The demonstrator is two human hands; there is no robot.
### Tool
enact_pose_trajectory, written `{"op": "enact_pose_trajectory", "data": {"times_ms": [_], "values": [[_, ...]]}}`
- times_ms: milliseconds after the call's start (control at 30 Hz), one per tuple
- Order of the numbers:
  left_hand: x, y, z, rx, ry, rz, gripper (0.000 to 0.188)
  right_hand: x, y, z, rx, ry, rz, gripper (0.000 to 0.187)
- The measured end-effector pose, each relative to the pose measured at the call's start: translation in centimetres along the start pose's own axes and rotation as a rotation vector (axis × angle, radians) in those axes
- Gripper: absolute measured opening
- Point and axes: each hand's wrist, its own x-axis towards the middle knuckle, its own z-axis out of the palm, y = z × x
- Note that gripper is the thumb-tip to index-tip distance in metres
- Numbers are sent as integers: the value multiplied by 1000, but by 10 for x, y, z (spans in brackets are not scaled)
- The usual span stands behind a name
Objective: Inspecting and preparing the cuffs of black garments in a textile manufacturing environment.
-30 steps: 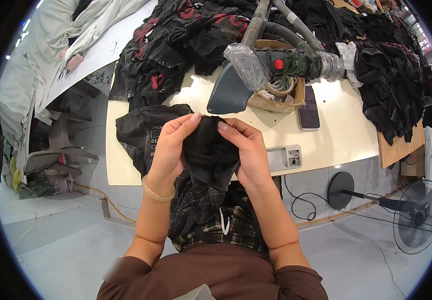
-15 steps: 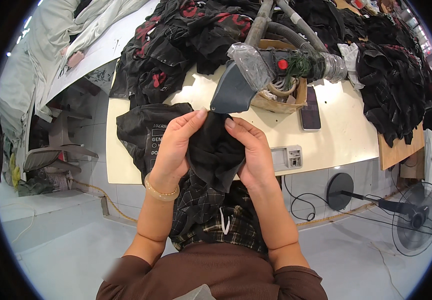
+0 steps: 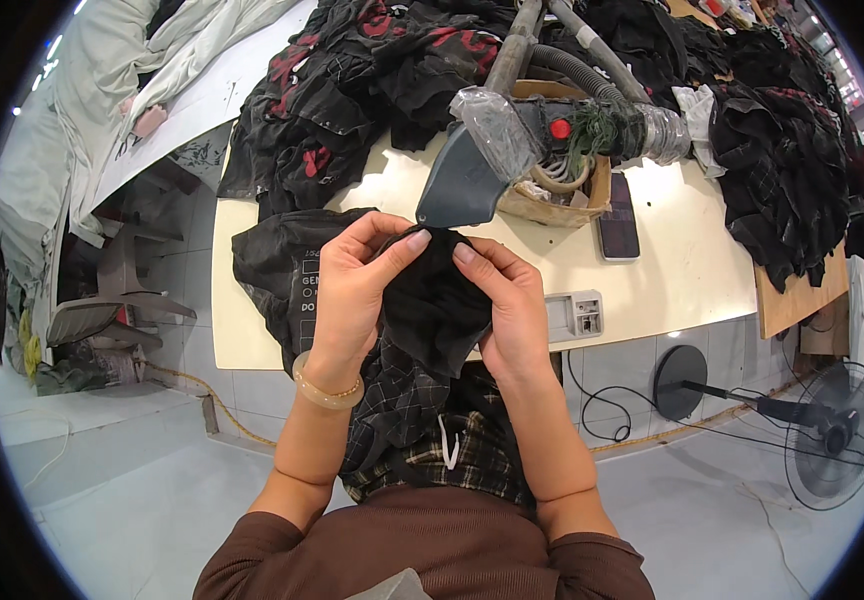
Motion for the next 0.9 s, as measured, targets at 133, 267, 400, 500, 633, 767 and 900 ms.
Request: {"op": "enact_pose_trajectory", "data": {"times_ms": [133,267,400,500,633,767,900], "values": [[1,-5,2,54,45,49,7,1,0,3,-3,-1,-20,17],[2,-7,6,93,63,80,10,3,0,0,-10,26,-41,18],[-4,-7,1,113,98,97,9,2,-1,2,-12,12,5,15],[-11,-1,-5,92,117,80,9,4,4,8,-37,28,22,13],[-9,-1,-9,80,132,102,9,6,5,13,-28,27,35,11],[-7,0,-8,50,132,104,9,7,3,18,7,27,39,11],[-6,0,-7,37,129,104,8,7,3,16,26,44,36,12]]}}
